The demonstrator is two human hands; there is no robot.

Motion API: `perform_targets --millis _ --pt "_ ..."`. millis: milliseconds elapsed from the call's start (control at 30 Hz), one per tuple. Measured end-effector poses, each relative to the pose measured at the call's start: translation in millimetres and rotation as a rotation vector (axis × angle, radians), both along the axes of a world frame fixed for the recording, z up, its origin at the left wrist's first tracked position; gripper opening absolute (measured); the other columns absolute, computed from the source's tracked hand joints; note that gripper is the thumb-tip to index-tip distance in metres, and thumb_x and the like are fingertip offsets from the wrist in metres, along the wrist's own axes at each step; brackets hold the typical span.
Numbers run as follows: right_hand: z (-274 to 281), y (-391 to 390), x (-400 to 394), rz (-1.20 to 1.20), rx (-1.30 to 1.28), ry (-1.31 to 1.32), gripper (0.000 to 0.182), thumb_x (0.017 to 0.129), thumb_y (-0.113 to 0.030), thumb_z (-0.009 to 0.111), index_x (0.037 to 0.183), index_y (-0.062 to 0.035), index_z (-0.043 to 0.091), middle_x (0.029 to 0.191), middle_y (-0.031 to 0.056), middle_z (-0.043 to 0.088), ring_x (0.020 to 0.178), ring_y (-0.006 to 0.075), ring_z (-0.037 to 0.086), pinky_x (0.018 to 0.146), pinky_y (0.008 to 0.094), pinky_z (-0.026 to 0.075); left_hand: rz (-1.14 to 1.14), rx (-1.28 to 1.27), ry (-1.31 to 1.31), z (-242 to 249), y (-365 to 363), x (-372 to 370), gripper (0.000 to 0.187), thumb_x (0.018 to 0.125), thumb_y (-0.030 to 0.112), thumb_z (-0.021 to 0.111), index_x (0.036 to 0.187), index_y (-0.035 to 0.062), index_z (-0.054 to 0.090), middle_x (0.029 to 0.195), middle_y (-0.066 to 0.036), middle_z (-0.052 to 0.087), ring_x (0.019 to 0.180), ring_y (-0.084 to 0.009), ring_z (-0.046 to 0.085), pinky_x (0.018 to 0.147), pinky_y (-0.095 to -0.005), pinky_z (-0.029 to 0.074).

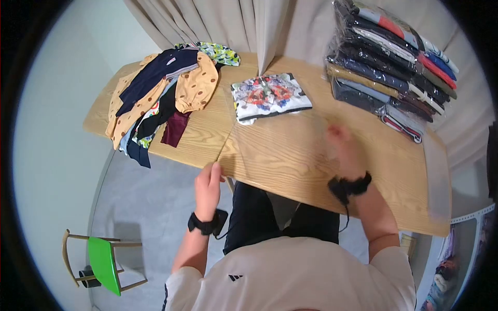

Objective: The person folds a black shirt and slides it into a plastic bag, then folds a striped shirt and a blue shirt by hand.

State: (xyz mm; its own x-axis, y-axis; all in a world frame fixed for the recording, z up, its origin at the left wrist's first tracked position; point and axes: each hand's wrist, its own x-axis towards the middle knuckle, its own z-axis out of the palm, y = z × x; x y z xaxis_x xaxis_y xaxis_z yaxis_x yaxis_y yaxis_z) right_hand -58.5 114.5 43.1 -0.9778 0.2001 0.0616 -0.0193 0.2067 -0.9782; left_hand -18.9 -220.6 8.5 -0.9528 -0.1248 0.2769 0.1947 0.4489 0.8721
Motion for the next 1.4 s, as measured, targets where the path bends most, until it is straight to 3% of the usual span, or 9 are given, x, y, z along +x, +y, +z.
perform_targets --millis 133,433,667,767,867,967,1300,1367,1400 --pt "-42 58 -38 -0.142 -0.057 -0.268 0.020 0.082 -0.021 0.064 0.093 -0.0045 0.060 0.082 0.0010 0.058 0.074 0.0108 0.052 0.068 0.0258 0.043 -0.111 0.080 -0.366 4 19 -25 0.034 0.091 0.029 0.053 0.092 -0.0037 0.058 0.067 -0.008 0.062 0.050 -0.0116 0.056 0.046 -0.0241 0.041" --pt "-29 76 37 0.080 -0.169 -0.324 0.016 0.086 -0.019 0.061 0.076 -0.0068 0.059 0.068 -0.0033 0.054 0.063 0.0064 0.049 0.057 0.0206 0.037 -0.270 0.210 -0.382 -3 27 -15 0.010 0.084 0.008 0.059 0.085 -0.0023 0.059 0.063 -0.006 0.061 0.053 -0.0097 0.056 0.047 -0.0217 0.044" --pt "-36 72 159 -0.037 -0.131 -0.320 0.010 0.086 -0.014 0.059 0.087 -0.0035 0.059 0.078 -0.0009 0.058 0.072 0.0080 0.053 0.067 0.0214 0.041 -0.580 0.400 -0.532 -12 -17 29 0.010 0.086 0.010 0.059 0.086 0.0008 0.061 0.070 -0.005 0.062 0.056 -0.0099 0.054 0.053 -0.0239 0.042" --pt "-53 63 177 -0.176 0.355 -0.006 0.035 0.083 -0.004 0.057 0.117 -0.0038 0.052 0.110 0.0099 0.058 0.101 0.0212 0.054 0.089 0.0311 0.041 -0.316 -0.328 0.018 -12 -21 26 0.040 0.079 0.003 0.063 0.117 0.0086 0.056 0.108 -0.011 0.057 0.096 -0.0217 0.055 0.077 -0.0308 0.046" --pt "-54 44 169 -0.170 0.819 0.254 0.042 0.079 -0.001 0.057 0.121 -0.0051 0.051 0.120 0.0149 0.053 0.111 0.0316 0.049 0.096 0.0374 0.037 -0.448 -0.508 0.255 0 -6 12 0.058 0.071 0.000 0.068 0.125 0.0113 0.052 0.128 -0.015 0.045 0.118 -0.0309 0.043 0.096 -0.0372 0.039" --pt "-52 37 155 -0.111 0.796 0.220 0.051 0.076 0.000 0.058 0.126 -0.0062 0.048 0.130 0.0180 0.045 0.119 0.0374 0.041 0.100 0.0418 0.032 -0.566 -0.601 0.305 3 -1 -13 0.061 0.069 0.007 0.071 0.126 0.0165 0.052 0.137 -0.017 0.036 0.124 -0.0382 0.036 0.101 -0.0434 0.033" --pt "-28 70 88 0.147 0.905 0.191 0.040 0.085 -0.015 0.053 0.123 -0.0043 0.051 0.128 0.0208 0.047 0.117 0.0363 0.045 0.098 0.0404 0.036 -0.731 -0.665 0.399 15 9 -78 0.036 0.083 0.021 0.061 0.117 0.0109 0.060 0.133 -0.017 0.045 0.126 -0.0355 0.037 0.104 -0.0413 0.029" --pt "-19 97 59 0.228 1.385 0.182 0.032 0.089 -0.015 0.051 0.118 -0.0020 0.056 0.118 0.0166 0.057 0.111 0.0296 0.052 0.096 0.0378 0.039 -0.764 -0.183 0.206 42 12 -87 0.033 0.089 0.023 0.055 0.116 0.0032 0.059 0.126 -0.014 0.053 0.122 -0.0279 0.044 0.103 -0.0359 0.031" --pt "11 88 65 0.204 0.673 0.241 0.029 0.091 -0.018 0.050 0.112 -0.0015 0.059 0.112 0.0130 0.060 0.107 0.0252 0.054 0.095 0.0360 0.040 -0.686 -0.192 0.123 66 15 -87 0.033 0.092 0.023 0.051 0.114 -0.0001 0.059 0.121 -0.012 0.056 0.117 -0.0242 0.047 0.101 -0.0334 0.032"
